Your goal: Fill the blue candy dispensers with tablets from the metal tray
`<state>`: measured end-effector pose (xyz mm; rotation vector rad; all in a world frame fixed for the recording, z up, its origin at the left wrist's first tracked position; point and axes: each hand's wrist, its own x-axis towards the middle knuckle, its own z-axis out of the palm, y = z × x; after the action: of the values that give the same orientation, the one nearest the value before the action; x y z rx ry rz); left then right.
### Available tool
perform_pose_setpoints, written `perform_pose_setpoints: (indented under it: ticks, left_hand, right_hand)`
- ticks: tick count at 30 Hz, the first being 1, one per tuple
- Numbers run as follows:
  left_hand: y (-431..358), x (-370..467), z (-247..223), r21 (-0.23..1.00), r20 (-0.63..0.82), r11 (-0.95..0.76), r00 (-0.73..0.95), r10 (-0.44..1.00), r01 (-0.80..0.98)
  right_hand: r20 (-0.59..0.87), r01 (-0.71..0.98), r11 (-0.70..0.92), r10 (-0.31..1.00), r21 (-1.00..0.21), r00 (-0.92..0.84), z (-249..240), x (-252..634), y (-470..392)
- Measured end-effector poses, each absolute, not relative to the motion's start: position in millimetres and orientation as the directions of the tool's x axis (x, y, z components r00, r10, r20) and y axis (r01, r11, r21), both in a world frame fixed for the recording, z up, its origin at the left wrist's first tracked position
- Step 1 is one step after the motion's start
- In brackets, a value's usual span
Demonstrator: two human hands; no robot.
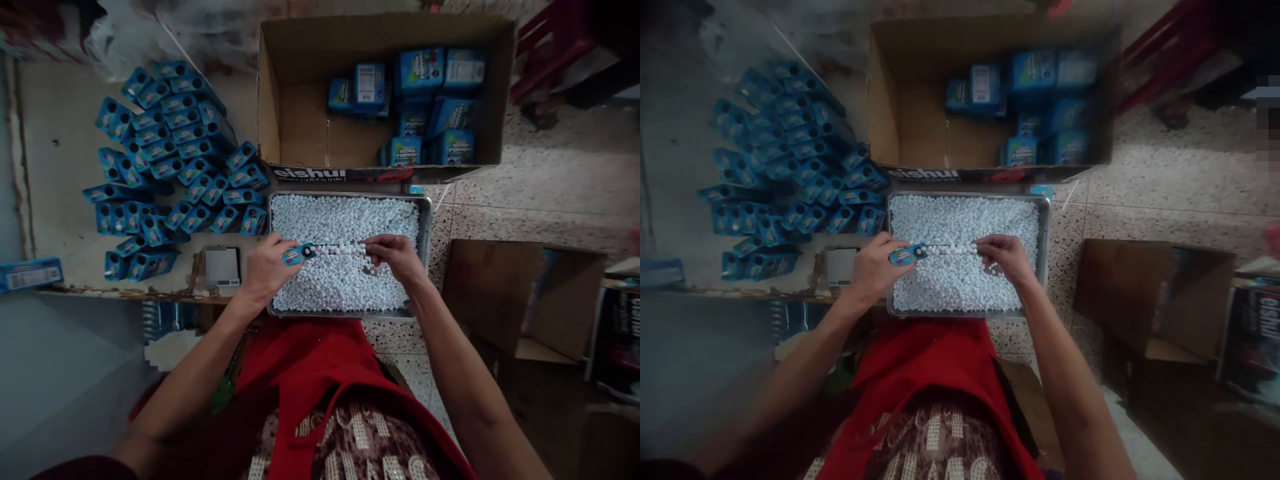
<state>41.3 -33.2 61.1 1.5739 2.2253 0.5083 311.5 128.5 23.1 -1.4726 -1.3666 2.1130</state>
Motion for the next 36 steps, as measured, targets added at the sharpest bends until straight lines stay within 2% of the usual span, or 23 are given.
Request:
perform_pose_setpoints:
  ticks: [5,9,16,18,21,26,28,31,33,36]
  left_hand:
    - [-14.6,59.8,60.5,0.486,-0.093,0.244,-0.228,0.969,0.839]
    - [-4.1,72.7,55.8,0.505,-0.131,0.248,-0.210,0.969,0.827]
    - [-0.2,79.5,43.4,0.533,-0.079,0.229,-0.222,0.972,0.814]
    - [-0.6,76.6,35.8,0.571,-0.058,0.237,-0.249,0.967,0.786]
    - [-1.5,71.9,23.2,0.675,-0.038,0.251,-0.307,0.951,0.694]
    - [-4.5,71.0,17.4,0.824,-0.093,0.237,-0.290,0.952,0.514]
    - [-6.2,70.4,21.5,0.841,-0.120,0.264,-0.313,0.942,0.472]
    - [-10.8,64.9,30.6,0.832,-0.147,0.295,-0.325,0.934,0.471]
    - [-15.2,58.5,37.1,0.797,-0.156,0.323,-0.344,0.926,0.509]
    - [-21.8,49.3,44.7,0.725,-0.135,0.333,-0.351,0.927,0.603]
  right_hand:
    - [-0.533,0.485,-0.309,0.726,-0.818,-0.436,90.7,297.4,134.8]
    - [-0.429,0.651,-0.053,0.792,-0.757,-0.434,128.0,292.3,132.9]
    - [-0.309,0.686,0.124,0.826,-0.717,-0.472,150.6,281.5,119.3]
    - [-0.289,0.665,0.095,0.849,-0.741,-0.443,147.1,292.1,117.5]
    - [-0.327,0.634,-0.064,0.894,-0.771,-0.306,118.8,337.9,119.5]
    - [-0.496,0.684,-0.342,0.868,-0.645,-0.034,17.1,415.9,111.2]
    - [-0.561,0.638,-0.409,0.827,-0.652,-0.043,-22.9,407.3,98.7]
    - [-0.651,0.452,-0.532,0.742,-0.716,-0.159,-60.6,361.4,80.0]
    - [-0.689,0.359,-0.602,0.696,-0.714,-0.203,-68.4,335.8,74.9]
    - [-0.719,0.309,-0.651,0.656,-0.693,-0.231,-58.0,330.0,80.9]
